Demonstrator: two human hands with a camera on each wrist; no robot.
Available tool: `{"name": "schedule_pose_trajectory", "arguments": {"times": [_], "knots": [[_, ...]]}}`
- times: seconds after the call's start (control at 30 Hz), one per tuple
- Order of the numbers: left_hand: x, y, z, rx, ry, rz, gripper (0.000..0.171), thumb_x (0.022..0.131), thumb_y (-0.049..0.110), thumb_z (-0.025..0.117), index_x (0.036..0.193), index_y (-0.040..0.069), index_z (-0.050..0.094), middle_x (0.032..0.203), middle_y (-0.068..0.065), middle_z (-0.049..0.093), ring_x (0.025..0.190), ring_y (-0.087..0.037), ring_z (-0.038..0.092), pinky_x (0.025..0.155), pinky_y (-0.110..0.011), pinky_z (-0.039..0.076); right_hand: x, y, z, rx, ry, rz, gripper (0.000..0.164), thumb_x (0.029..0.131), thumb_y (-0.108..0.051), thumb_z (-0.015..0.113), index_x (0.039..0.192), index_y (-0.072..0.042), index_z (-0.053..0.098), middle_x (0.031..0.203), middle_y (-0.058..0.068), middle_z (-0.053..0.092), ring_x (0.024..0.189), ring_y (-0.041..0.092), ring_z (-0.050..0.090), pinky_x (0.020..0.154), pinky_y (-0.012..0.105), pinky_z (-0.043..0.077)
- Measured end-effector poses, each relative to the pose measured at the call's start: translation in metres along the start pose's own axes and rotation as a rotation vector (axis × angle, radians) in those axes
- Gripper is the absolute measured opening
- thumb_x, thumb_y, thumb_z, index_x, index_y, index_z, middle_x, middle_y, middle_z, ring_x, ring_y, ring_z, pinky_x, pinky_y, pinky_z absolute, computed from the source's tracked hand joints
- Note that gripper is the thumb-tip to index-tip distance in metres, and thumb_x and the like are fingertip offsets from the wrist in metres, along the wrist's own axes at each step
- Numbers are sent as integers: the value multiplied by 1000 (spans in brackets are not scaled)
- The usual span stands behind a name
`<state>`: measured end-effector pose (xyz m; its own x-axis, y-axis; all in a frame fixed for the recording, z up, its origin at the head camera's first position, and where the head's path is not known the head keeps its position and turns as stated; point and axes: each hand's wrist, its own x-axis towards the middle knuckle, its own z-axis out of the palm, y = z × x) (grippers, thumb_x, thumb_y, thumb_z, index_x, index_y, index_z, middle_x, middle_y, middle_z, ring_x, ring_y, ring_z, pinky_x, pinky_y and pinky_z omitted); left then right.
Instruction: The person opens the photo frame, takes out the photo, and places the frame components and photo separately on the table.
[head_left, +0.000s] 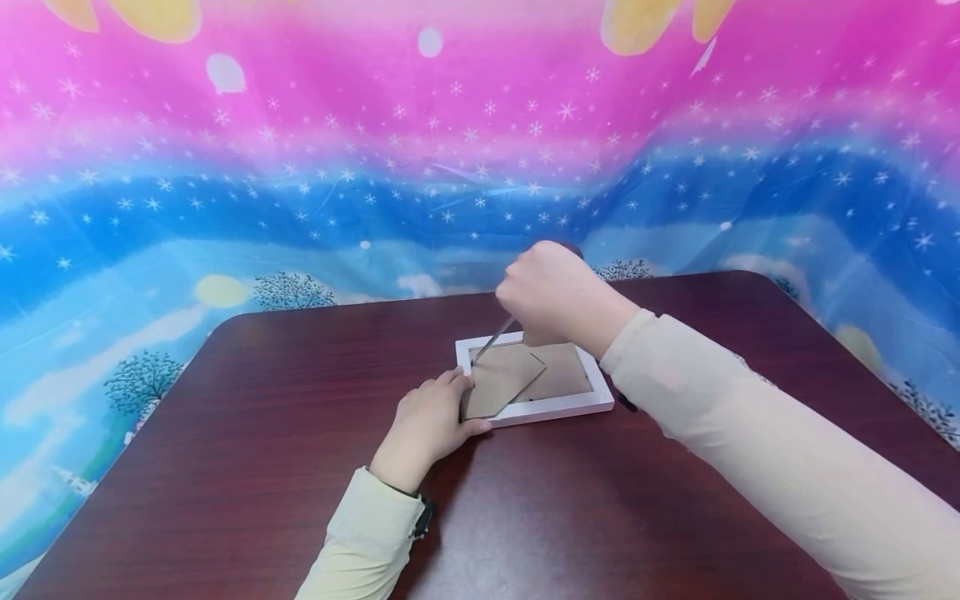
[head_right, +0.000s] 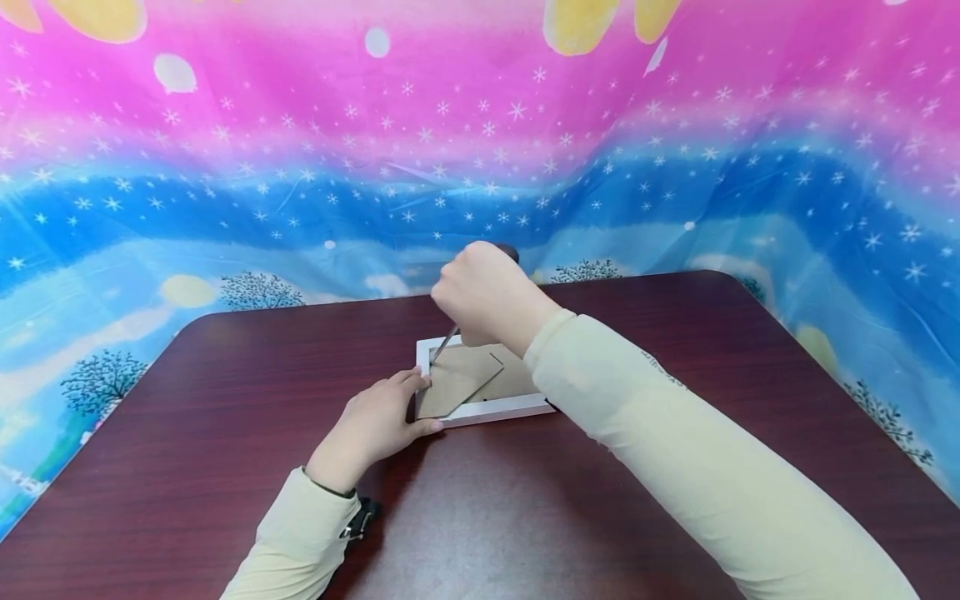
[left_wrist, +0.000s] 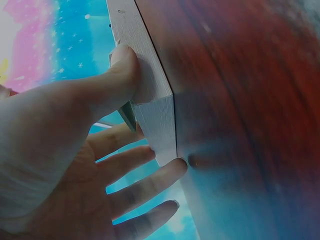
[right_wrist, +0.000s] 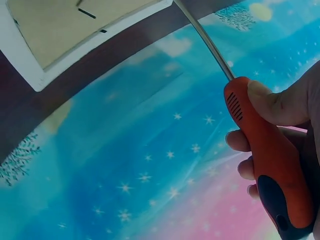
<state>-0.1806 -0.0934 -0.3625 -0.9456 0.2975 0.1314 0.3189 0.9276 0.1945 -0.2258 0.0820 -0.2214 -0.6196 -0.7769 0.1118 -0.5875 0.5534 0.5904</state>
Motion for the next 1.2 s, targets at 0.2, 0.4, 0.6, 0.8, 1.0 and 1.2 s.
{"name": "schedule_pose_trajectory", "arguments": {"times": [0.2,0.4,0.6,0.8,1.0,1.2], "knots": [[1,0,-1,5,-18,-6,63,75,52,68,125,14,59,139,-12,55,111,-34,58,88,-52,52,-15,-1,9,47,37,48,17,61,-17,64,48,-17,51,48,-2,51,47,13,36,41,29,37],[3,0,0,24,-34,-8,63,76,52,67,126,15,58,140,-12,54,112,-34,57,88,-53,51,-31,-10,19,86,126,136,24,58,-6,57,44,-18,42,50,1,55,47,17,42,40,29,37],[3,0,-1,44,-42,-1,66,76,54,66,127,14,57,139,-12,55,113,-33,57,89,-51,51,-45,-19,27,135,193,220,23,61,-6,58,43,-18,49,51,2,57,53,22,52,43,31,43],[3,0,-2,53,-55,0,66,77,54,65,128,14,57,141,-12,53,116,-33,55,90,-52,51,-57,-20,42,208,210,306,8,66,-13,64,62,-17,71,60,1,65,57,21,57,45,33,46],[3,-1,-3,58,-52,0,65,77,54,65,127,15,57,141,-11,53,115,-33,56,89,-51,51,-66,-18,58,298,217,377,11,67,-14,64,69,-20,73,59,0,62,56,20,56,45,36,46],[2,0,-2,60,-48,1,64,77,55,65,126,15,58,141,-11,53,115,-32,56,89,-51,51,-73,-14,72,381,179,430,20,69,-18,66,83,-22,79,62,0,64,56,21,57,42,39,46]]}}
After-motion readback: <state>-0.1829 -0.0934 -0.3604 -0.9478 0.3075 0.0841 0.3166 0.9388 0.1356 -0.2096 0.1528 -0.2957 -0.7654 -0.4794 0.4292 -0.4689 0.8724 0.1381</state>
